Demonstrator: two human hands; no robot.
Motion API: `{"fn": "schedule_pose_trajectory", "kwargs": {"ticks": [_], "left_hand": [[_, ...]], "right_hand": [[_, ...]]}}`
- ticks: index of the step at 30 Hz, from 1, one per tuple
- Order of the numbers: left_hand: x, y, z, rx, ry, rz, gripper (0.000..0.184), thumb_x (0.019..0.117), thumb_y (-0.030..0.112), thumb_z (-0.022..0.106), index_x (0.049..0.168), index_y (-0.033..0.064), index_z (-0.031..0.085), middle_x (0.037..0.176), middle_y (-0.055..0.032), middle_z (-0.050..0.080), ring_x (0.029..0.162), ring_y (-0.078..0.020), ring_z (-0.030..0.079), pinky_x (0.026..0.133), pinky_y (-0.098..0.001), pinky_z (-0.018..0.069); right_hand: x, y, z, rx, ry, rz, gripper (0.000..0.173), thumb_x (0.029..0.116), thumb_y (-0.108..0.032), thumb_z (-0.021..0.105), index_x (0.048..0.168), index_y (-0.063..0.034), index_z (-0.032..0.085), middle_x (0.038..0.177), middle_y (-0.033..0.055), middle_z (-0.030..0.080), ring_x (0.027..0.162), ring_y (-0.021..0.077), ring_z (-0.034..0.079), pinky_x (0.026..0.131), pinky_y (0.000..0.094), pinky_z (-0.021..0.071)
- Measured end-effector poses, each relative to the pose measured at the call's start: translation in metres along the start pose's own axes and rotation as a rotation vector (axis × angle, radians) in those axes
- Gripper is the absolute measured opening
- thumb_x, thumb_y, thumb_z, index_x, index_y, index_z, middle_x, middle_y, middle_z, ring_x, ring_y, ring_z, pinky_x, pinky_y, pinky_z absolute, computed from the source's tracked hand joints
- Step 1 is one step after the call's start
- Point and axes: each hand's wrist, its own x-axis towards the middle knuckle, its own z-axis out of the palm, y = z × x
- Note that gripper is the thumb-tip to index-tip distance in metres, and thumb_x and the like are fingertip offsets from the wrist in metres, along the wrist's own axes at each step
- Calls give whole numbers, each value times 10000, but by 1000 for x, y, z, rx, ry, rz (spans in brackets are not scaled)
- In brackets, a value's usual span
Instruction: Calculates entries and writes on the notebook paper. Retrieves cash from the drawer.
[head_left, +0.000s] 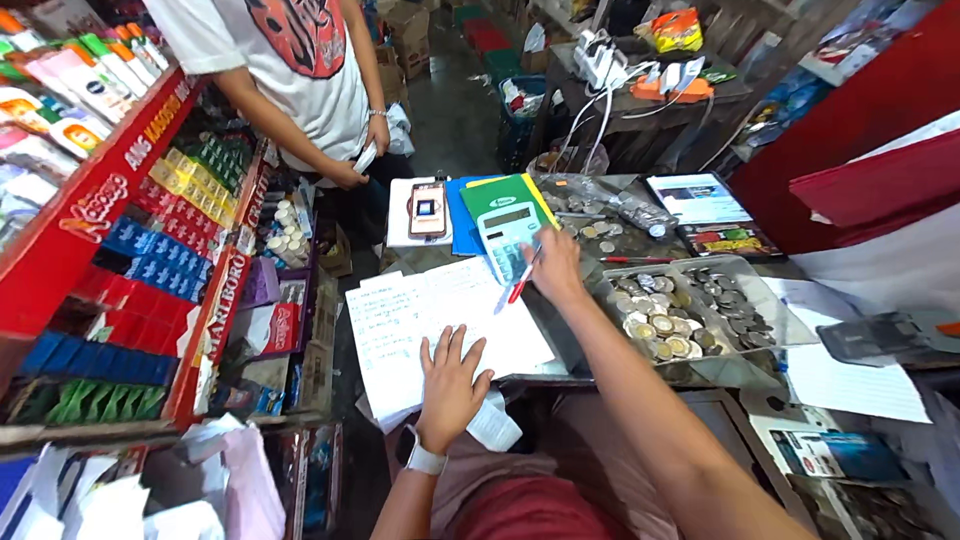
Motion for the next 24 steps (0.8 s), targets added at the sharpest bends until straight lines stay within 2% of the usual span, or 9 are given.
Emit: {"fn": "schedule_pose_trajectory", "kwargs": {"ticks": [1, 5, 9, 11, 13, 15, 17, 20, 24], "left_hand": [[0, 1, -1, -7, -10, -9, 452, 1010, 423, 537, 1401, 221, 639, 1552, -134, 494, 1474, -417, 384, 1155, -755, 157], [4, 4, -2, -27, -37, -37, 451, 1013, 423, 540, 1413, 232, 627, 1567, -123, 476, 1494, -395, 357, 1178, -735, 135], [3, 5, -2, -27, -45, -38, 455, 1019, 420, 532, 1428, 238, 612, 1576, -118, 466, 1499, -393, 348, 1179, -731, 133], [3, 5, -2, -22, -52, -35, 457, 1021, 423, 527, 1431, 238, 609, 1579, -120, 462, 1498, -394, 349, 1178, -732, 133], [3, 6, -3, -25, -71, -42, 461, 1025, 420, 521, 1439, 234, 601, 1588, -124, 448, 1504, -397, 336, 1180, -734, 122], [3, 6, -2, -26, -51, -30, 452, 1022, 411, 523, 1427, 229, 612, 1579, -130, 459, 1494, -408, 351, 1172, -741, 136], [4, 7, -3, -35, -46, -22, 447, 1018, 396, 529, 1424, 228, 614, 1572, -135, 466, 1489, -412, 358, 1165, -745, 142], [4, 8, -4, -42, -54, -31, 444, 1019, 401, 531, 1426, 242, 610, 1577, -120, 462, 1495, -396, 354, 1169, -743, 138], [5, 8, -3, -42, -39, -32, 436, 1015, 400, 536, 1407, 234, 628, 1570, -118, 473, 1491, -394, 363, 1170, -742, 138]], "right_hand": [[12, 5, 2, -16, -27, -20, 429, 1061, -301, 535, 1252, 75, 612, 1368, 319, 567, 1285, 499, 541, 1074, 670, 389], [33, 5, 2, -56, -88, -27, 391, 1067, -304, 543, 1179, 62, 624, 1140, 289, 664, 1137, 491, 618, 1030, 687, 398], [20, 5, -2, -48, -85, -18, 385, 1071, -296, 537, 1223, 51, 605, 1227, 294, 634, 1218, 505, 567, 1069, 701, 345], [-1, -7, -5, 54, -32, -55, 334, 1068, -196, 508, 1241, 73, 604, 1205, 305, 637, 1193, 506, 576, 1058, 670, 382], [-31, -28, -1, 270, -68, -118, 311, 1053, -83, 446, 1260, 84, 607, 1116, 280, 662, 1053, 413, 650, 946, 565, 514], [-57, -43, 16, 546, -196, -126, 375, 1020, -88, 423, 1283, 47, 653, 1111, 221, 656, 1019, 267, 631, 914, 417, 517], [-71, -52, 31, 702, -245, -75, 324, 995, -91, 465, 1162, 27, 716, 1007, 120, 651, 869, 104, 593, 799, 256, 500], [-71, -62, 34, 709, -244, 57, 183, 965, -98, 576, 1076, 30, 645, 839, 51, 654, 700, 23, 582, 665, 200, 491], [-71, -64, 36, 639, -234, -27, 122, 925, -102, 618, 933, 7, 671, 705, -7, 595, 608, -27, 501, 586, 150, 420]]}}
